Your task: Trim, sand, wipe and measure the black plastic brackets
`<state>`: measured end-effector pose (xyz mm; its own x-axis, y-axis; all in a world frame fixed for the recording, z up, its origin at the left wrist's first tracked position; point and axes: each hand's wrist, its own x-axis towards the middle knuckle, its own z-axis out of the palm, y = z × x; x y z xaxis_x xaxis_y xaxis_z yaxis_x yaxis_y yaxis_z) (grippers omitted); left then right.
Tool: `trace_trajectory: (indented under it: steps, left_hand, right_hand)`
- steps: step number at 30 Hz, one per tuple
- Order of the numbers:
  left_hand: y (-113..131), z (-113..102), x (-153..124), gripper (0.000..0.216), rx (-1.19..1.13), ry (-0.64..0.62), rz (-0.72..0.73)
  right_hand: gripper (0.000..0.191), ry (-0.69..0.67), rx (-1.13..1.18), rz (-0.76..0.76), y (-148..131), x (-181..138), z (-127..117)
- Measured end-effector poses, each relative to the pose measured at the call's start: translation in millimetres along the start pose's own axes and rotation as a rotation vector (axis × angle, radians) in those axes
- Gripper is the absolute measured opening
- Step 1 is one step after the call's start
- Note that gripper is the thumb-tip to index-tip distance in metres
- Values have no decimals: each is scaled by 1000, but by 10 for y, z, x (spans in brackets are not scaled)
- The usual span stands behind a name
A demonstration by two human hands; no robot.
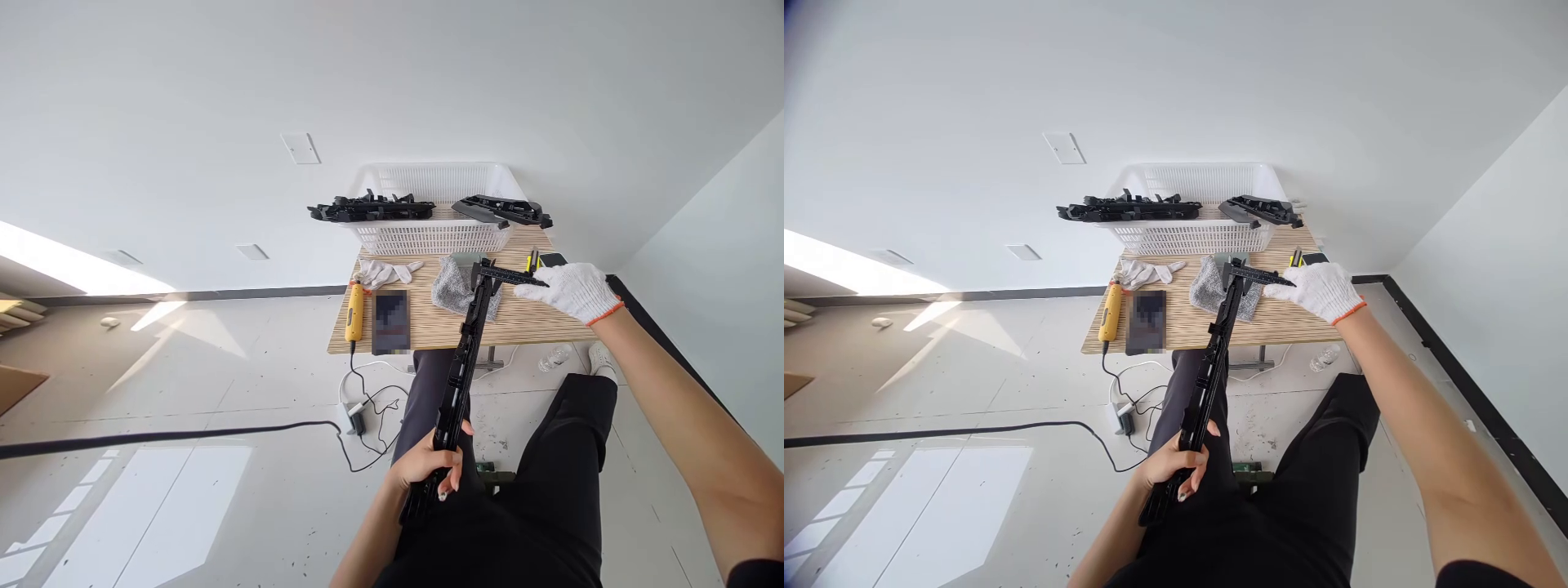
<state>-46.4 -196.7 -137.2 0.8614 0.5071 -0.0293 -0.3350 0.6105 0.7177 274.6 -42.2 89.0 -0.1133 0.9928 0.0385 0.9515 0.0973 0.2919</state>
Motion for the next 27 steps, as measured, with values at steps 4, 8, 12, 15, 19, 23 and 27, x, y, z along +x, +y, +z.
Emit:
trace_trajectory:
  steps: [4, 8, 12, 15, 19, 23, 27]
  left_hand:
    - [6, 6, 1, 41, 19, 0, -11]
    - [-1, 1, -1, 43, 9, 1, -6]
    - [-12, -11, 2, 41, 1, 0, 4]
    - [-10, -16, 3, 41, -1, -9, 1]
    - [-5, -14, 3, 43, 12, -3, -13]
    - [-9, -17, 0, 43, 9, 3, -5]
    - [-13, -20, -9, 42, -13, -3, 12]
  right_hand:
    - [79, 9, -32, 43, -7, 21, 36]
    - [79, 16, 4, 52, -22, 13, 42]
    - [78, 51, 16, 31, -46, -5, 37]
    - [76, 54, 16, 53, -74, -15, 16]
    - [73, 63, 24, 54, -93, -27, 14]
    - [70, 170, 44, 72, -113, -72, 90]
    - [63, 228, 51, 1, -214, -187, 180]
